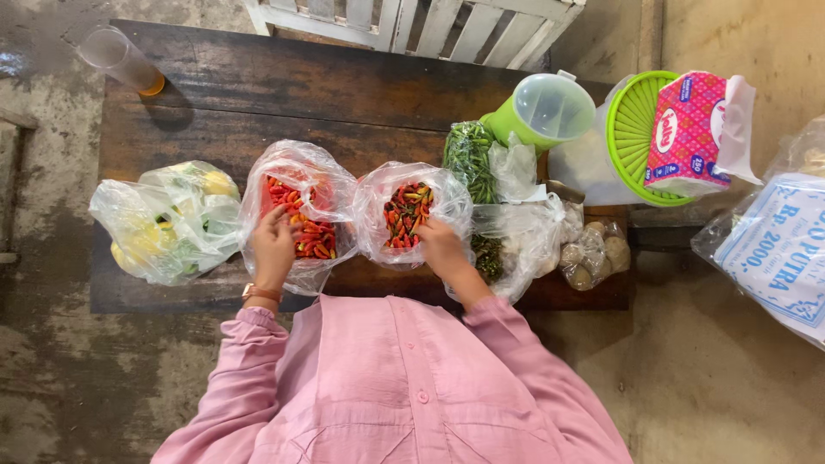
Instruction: The person sorts and pulls stems from chili peppers by hand from several plastic bags on a wooden table, occasionally handling other bagged greens and vegetables.
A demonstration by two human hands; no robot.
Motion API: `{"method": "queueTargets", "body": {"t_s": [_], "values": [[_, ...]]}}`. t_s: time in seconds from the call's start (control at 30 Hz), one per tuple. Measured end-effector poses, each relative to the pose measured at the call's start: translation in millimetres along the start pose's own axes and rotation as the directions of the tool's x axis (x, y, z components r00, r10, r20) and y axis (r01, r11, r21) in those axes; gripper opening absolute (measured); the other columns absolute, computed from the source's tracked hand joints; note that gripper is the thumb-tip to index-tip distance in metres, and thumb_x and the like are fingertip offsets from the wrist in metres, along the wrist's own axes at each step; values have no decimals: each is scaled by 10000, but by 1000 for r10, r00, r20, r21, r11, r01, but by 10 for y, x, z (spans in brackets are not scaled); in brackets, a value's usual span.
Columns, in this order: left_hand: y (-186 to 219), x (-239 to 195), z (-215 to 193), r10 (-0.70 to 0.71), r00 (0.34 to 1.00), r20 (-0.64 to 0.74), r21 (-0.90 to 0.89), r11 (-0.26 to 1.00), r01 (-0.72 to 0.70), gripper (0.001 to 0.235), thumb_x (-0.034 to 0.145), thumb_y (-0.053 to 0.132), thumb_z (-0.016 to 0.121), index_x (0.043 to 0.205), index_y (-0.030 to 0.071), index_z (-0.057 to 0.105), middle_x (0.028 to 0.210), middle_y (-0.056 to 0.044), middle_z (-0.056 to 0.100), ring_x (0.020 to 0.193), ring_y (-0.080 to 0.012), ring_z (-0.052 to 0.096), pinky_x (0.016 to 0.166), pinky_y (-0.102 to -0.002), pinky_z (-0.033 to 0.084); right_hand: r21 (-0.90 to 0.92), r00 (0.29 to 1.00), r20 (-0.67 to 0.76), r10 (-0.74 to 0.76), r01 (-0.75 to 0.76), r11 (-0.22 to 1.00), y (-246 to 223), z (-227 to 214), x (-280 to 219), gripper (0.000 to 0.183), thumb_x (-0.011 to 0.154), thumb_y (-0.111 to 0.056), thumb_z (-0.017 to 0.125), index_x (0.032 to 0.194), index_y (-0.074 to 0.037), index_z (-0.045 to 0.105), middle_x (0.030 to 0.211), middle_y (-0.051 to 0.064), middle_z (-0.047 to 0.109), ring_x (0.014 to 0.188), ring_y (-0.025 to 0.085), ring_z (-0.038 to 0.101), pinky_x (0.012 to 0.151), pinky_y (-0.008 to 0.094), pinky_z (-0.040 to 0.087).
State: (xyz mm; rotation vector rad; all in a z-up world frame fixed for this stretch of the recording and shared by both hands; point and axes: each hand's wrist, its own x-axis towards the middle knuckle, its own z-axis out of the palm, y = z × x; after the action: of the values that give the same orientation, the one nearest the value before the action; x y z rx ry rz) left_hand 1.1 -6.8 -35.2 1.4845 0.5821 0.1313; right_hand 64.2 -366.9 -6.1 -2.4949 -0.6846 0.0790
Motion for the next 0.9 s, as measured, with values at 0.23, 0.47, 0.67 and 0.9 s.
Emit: {"method": "queueTargets", "body": {"t_s": [0.23, 0.47, 0.67, 0.9], "values": [[234, -150, 0, 73, 996, 54, -27, 997, -71, 374, 998, -3, 535, 1372, -19, 546, 1316, -136, 644, 1047, -160, 697, 839, -277, 602, -261, 956, 271, -116, 189, 947, 239, 441, 373, 132, 869, -122, 656, 971, -122, 739, 988, 92, 644, 986, 283, 640, 852, 441, 473], [377, -236, -47, 70, 998, -7, 72, 995, -69, 322, 991, -7, 565, 1311, -14, 607, 1223, -92, 707, 1013, -124, 700, 821, -251, 564, -233, 893, 409, -188, 301, 925, 297, 418, 413, 322, 701, -196, 702, 1008, -115, 755, 976, 106, 629, 976, 287, 621, 835, 433, 462], [636, -271, 296, 194, 980, 44, 120, 973, -198, 264, 1016, 9, 601, 1277, -5, 642, 1172, -92, 730, 989, -129, 708, 859, -253, 560, -179, 904, 327, -275, 345, 922, 346, 439, 378, 243, 811, -68, 706, 1054, -69, 723, 1017, 113, 627, 985, 302, 634, 860, 432, 484], [1214, -602, 948, 434, 826, 360, 297, 786, -542, 311, 909, 55, 714, 1216, 33, 668, 1157, -145, 710, 975, -265, 701, 829, -347, 565, 708, 959, 106, 262, -258, 657, 194, 86, 240, 104, 957, -6, 660, 1060, -14, 677, 964, 71, 673, 846, 171, 662, 749, 307, 542]]}}
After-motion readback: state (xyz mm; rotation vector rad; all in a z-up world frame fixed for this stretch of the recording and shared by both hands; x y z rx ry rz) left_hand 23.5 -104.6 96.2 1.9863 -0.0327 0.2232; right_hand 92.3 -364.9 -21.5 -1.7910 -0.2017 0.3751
